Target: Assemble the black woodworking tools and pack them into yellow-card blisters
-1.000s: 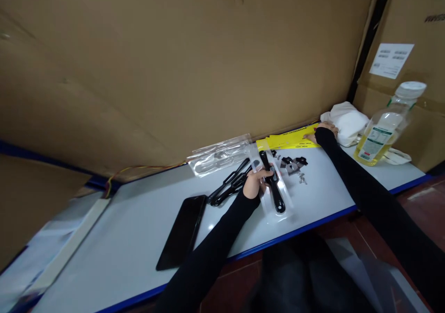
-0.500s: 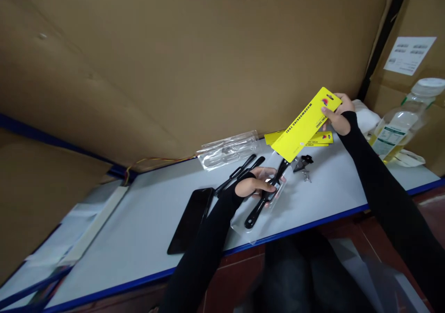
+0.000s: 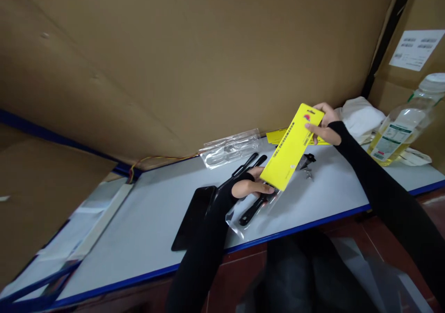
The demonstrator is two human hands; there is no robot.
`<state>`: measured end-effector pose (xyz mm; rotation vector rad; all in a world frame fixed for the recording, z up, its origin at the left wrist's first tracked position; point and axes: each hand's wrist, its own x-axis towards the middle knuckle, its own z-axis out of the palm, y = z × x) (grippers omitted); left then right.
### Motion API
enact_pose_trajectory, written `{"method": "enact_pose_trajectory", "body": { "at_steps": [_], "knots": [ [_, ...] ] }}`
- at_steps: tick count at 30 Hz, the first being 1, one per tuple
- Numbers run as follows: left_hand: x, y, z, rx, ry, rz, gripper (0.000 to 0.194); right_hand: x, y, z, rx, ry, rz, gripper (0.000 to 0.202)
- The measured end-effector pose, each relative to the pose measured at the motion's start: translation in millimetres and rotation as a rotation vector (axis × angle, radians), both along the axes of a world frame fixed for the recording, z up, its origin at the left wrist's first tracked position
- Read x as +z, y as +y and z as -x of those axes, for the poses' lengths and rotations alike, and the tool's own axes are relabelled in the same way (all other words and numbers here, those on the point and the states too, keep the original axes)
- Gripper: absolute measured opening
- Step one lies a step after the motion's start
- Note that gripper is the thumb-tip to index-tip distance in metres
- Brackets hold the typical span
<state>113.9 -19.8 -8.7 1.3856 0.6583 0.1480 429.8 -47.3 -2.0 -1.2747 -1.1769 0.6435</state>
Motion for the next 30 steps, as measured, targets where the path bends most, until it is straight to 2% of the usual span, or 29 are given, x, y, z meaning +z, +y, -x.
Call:
{"method": "enact_pose_trajectory", "body": {
  "at_steps": [2, 5, 8, 11, 14, 18, 22, 26, 30],
  "knots": [
    [-2.5, 10, 0, -0.008, -0.012, -0.013, 0.044, -7.6, 2, 11, 0.077, 0.014, 0.016, 0.072],
    [-5.2, 14, -1, 0.056, -0.045, -0.067, 0.044, -10.1, 6, 8, 0.044, 0.033, 0.0, 0.066],
    [-2.8, 9, -3, 0.059, -0.062, -0.049, 0.046, -4.6, 9, -13, -0.016, 0.029, -0.029, 0.064],
    [4.0, 1, -2, -0.011, -0.155, -0.003, 0.052, -0.7, 13, -41, -0.142, 0.043, -0.117, 0.061],
    [10.2, -4, 1, -0.047, -0.205, -0.033, 0.055, -0.3, 15, -69, -0.279, 0.053, -0.223, 0.066],
    [13.2, -6, 4, -0.027, -0.201, -0.077, 0.058, 1.4, 11, -91, -0.364, 0.024, -0.236, 0.074],
    [15.4, -8, 5, -0.04, -0.221, -0.067, 0.058, 8.5, 4, -88, -0.363, -0.025, -0.248, 0.076],
    [16.0, -6, 5, -0.081, -0.209, -0.03, 0.053, 16.5, -5, -68, -0.326, -0.078, -0.268, 0.071],
    [12.3, 1, 6, -0.124, -0.199, -0.049, 0.048, 15.2, -8, -51, -0.297, -0.123, -0.244, 0.071]
  ]
}}
